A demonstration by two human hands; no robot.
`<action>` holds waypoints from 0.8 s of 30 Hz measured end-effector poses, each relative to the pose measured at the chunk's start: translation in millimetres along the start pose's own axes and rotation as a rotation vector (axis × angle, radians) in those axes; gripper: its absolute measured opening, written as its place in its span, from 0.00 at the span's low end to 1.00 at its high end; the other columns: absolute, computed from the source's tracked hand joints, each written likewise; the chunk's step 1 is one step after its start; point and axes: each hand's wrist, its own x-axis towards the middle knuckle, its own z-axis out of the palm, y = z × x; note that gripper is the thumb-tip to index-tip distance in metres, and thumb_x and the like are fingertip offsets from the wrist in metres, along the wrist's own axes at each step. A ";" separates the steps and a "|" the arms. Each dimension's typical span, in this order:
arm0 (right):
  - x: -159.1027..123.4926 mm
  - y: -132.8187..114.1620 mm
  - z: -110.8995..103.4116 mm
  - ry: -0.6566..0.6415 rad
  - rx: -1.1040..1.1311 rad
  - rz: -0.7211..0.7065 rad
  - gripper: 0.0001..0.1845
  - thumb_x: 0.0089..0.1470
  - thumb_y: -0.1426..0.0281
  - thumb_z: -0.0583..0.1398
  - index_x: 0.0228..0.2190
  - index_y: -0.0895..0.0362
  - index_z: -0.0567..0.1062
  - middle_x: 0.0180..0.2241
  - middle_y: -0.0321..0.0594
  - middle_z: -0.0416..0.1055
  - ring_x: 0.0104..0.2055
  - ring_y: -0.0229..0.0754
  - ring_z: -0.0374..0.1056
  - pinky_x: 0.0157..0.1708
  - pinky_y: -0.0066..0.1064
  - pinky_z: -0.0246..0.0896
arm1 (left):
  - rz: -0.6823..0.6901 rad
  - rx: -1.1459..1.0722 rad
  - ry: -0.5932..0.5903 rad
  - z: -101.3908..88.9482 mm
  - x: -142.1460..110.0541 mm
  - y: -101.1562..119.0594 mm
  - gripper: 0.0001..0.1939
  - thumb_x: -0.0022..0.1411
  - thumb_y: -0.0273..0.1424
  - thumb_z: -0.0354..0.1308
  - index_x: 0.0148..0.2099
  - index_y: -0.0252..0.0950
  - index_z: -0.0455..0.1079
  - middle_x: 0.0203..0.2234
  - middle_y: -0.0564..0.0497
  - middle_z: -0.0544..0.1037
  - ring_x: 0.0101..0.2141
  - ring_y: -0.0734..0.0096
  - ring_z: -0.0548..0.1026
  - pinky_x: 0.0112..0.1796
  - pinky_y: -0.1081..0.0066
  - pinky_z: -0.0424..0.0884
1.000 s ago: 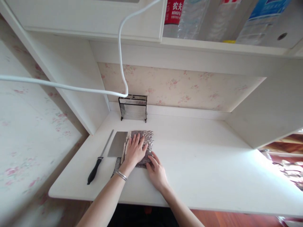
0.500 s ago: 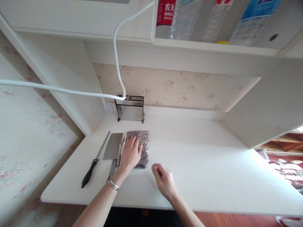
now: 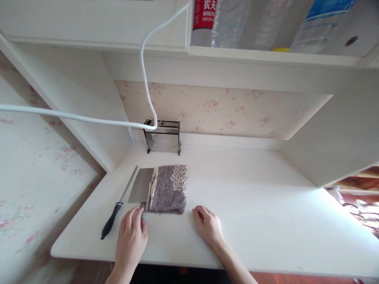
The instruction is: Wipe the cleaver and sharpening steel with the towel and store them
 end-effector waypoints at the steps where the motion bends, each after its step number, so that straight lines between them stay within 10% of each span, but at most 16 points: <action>1: 2.1 -2.5 0.3 0.033 0.022 -0.029 0.16 0.62 0.61 0.50 0.39 0.49 0.76 0.35 0.39 0.74 0.36 0.43 0.70 0.35 0.32 0.63 | -0.007 0.004 -0.012 0.9 -3.7 -7.3 0.20 0.63 0.27 0.48 0.58 0.38 0.60 0.50 0.40 0.68 0.53 0.50 0.67 0.52 0.50 0.66; 6: 18.9 -26.9 12.9 0.004 0.002 -0.221 0.26 0.59 0.60 0.55 0.58 0.49 0.65 0.63 0.44 0.52 0.64 0.54 0.50 0.59 0.49 0.52 | 0.006 0.024 -0.104 10.8 -13.3 -20.1 0.27 0.64 0.25 0.43 0.65 0.39 0.50 0.59 0.41 0.64 0.58 0.54 0.64 0.53 0.55 0.68; 11: 29.6 -46.2 31.0 -0.168 -0.021 -0.296 0.25 0.58 0.62 0.56 0.57 0.48 0.66 0.65 0.42 0.48 0.67 0.58 0.41 0.63 0.58 0.38 | 0.003 0.073 -0.115 14.0 -15.5 -24.4 0.28 0.64 0.25 0.43 0.66 0.39 0.52 0.59 0.43 0.65 0.56 0.54 0.67 0.50 0.59 0.70; 24: 23.9 -60.5 41.8 -0.150 0.009 -0.308 0.27 0.57 0.65 0.57 0.58 0.51 0.64 0.66 0.43 0.46 0.67 0.59 0.41 0.62 0.55 0.42 | 0.017 0.036 -0.065 3.5 -5.4 -33.6 0.24 0.64 0.25 0.44 0.62 0.38 0.57 0.56 0.42 0.68 0.55 0.55 0.68 0.53 0.58 0.67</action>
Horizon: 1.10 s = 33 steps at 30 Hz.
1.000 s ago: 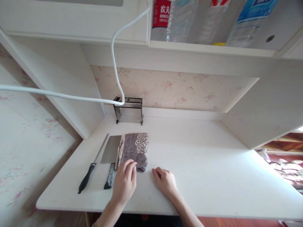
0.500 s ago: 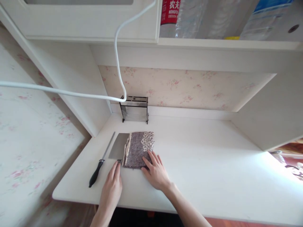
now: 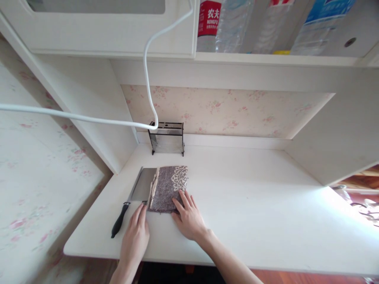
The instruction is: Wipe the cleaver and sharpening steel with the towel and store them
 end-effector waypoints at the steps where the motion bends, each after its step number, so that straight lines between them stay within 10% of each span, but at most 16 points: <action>1: -1.6 1.5 -2.6 0.016 -0.003 -0.010 0.26 0.58 0.66 0.56 0.58 0.52 0.64 0.66 0.44 0.47 0.67 0.58 0.42 0.62 0.55 0.43 | 0.007 0.003 0.017 -2.9 1.5 2.0 0.23 0.64 0.25 0.45 0.61 0.37 0.59 0.54 0.42 0.68 0.54 0.55 0.68 0.52 0.57 0.67; 8: -22.6 21.2 -30.9 0.177 0.099 0.147 0.14 0.64 0.65 0.49 0.47 0.53 0.68 0.47 0.42 0.71 0.43 0.41 0.69 0.43 0.32 0.64 | 0.061 -0.217 0.063 -17.7 9.2 50.2 0.10 0.64 0.26 0.49 0.48 0.36 0.64 0.42 0.43 0.71 0.45 0.60 0.72 0.47 0.62 0.67; 17: -48.5 37.1 -39.5 -0.014 0.105 0.273 0.11 0.58 0.69 0.52 0.24 0.54 0.67 0.23 0.33 0.70 0.24 0.35 0.65 0.25 0.24 0.49 | 0.013 -0.760 -0.731 3.0 38.0 144.7 0.14 0.65 0.38 0.48 0.29 0.38 0.54 0.20 0.58 0.61 0.23 0.76 0.61 0.26 0.75 0.56; 22: -60.4 43.5 -29.0 -0.016 0.077 0.282 0.06 0.48 0.76 0.54 0.26 0.54 0.68 0.25 0.33 0.72 0.26 0.35 0.65 0.25 0.24 0.46 | -0.024 -0.858 -0.877 17.6 40.8 149.2 0.18 0.64 0.42 0.47 0.26 0.37 0.54 0.19 0.58 0.59 0.24 0.75 0.58 0.26 0.73 0.52; 33: -60.3 45.9 -25.9 -0.057 -0.024 0.249 0.05 0.47 0.75 0.54 0.25 0.54 0.67 0.25 0.33 0.71 0.25 0.35 0.63 0.25 0.27 0.41 | -0.066 -0.845 -0.815 24.9 32.8 146.0 0.18 0.64 0.41 0.49 0.25 0.37 0.54 0.19 0.58 0.59 0.24 0.75 0.58 0.27 0.73 0.52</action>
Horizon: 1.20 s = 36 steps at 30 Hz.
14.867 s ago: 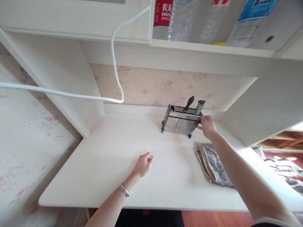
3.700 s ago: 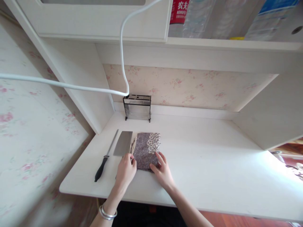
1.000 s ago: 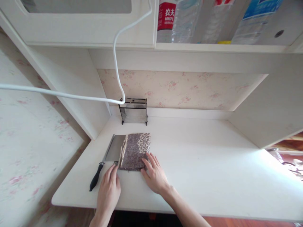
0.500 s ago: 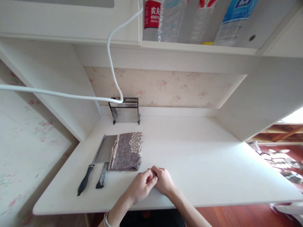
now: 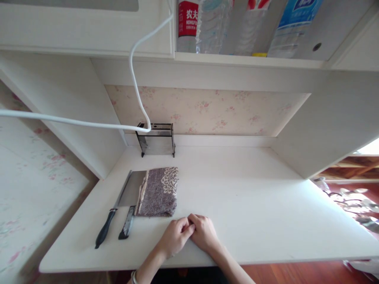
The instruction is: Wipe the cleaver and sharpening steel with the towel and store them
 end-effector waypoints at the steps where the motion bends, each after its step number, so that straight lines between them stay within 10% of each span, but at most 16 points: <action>1: 0.0 0.5 0.2 -0.001 0.001 0.001 0.05 0.47 0.75 0.54 0.25 0.54 0.67 0.25 0.33 0.71 0.25 0.35 0.63 0.25 0.27 0.41 | -0.001 0.005 -0.002 0.2 0.4 0.5 0.18 0.64 0.41 0.49 0.25 0.37 0.54 0.19 0.58 0.59 0.24 0.75 0.58 0.27 0.73 0.52; 36: -0.5 -1.6 -1.5 -0.012 -0.041 0.003 0.06 0.46 0.77 0.53 0.25 0.54 0.67 0.25 0.33 0.71 0.26 0.35 0.63 0.26 0.26 0.42 | 0.000 0.033 -0.014 -0.3 0.9 1.3 0.15 0.62 0.36 0.50 0.25 0.37 0.54 0.19 0.57 0.60 0.24 0.75 0.59 0.26 0.73 0.52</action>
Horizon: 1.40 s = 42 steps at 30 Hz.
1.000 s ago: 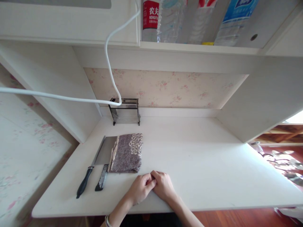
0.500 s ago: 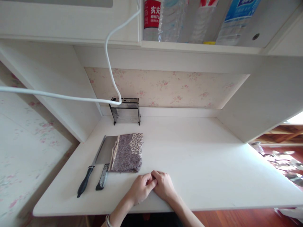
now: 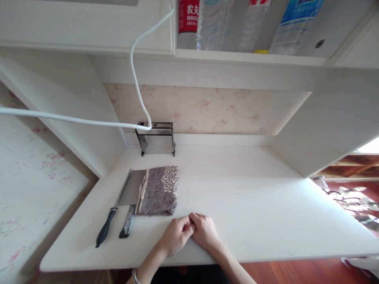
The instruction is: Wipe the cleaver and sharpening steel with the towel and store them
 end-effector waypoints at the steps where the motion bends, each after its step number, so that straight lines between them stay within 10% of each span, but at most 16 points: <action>1: -0.1 -0.2 0.0 -0.002 -0.003 0.001 0.07 0.46 0.77 0.53 0.25 0.54 0.67 0.25 0.33 0.71 0.26 0.35 0.63 0.26 0.26 0.42 | 0.001 0.003 -0.001 -0.2 0.0 0.0 0.15 0.62 0.36 0.49 0.25 0.37 0.54 0.19 0.57 0.60 0.24 0.75 0.59 0.26 0.73 0.52; 42: 1.6 -0.8 -1.4 0.009 0.034 -0.016 0.06 0.44 0.77 0.53 0.24 0.54 0.64 0.24 0.32 0.70 0.25 0.35 0.62 0.25 0.27 0.41 | 0.009 0.022 0.015 -1.1 -1.4 2.4 0.14 0.62 0.36 0.49 0.26 0.37 0.55 0.19 0.56 0.62 0.24 0.74 0.61 0.26 0.73 0.53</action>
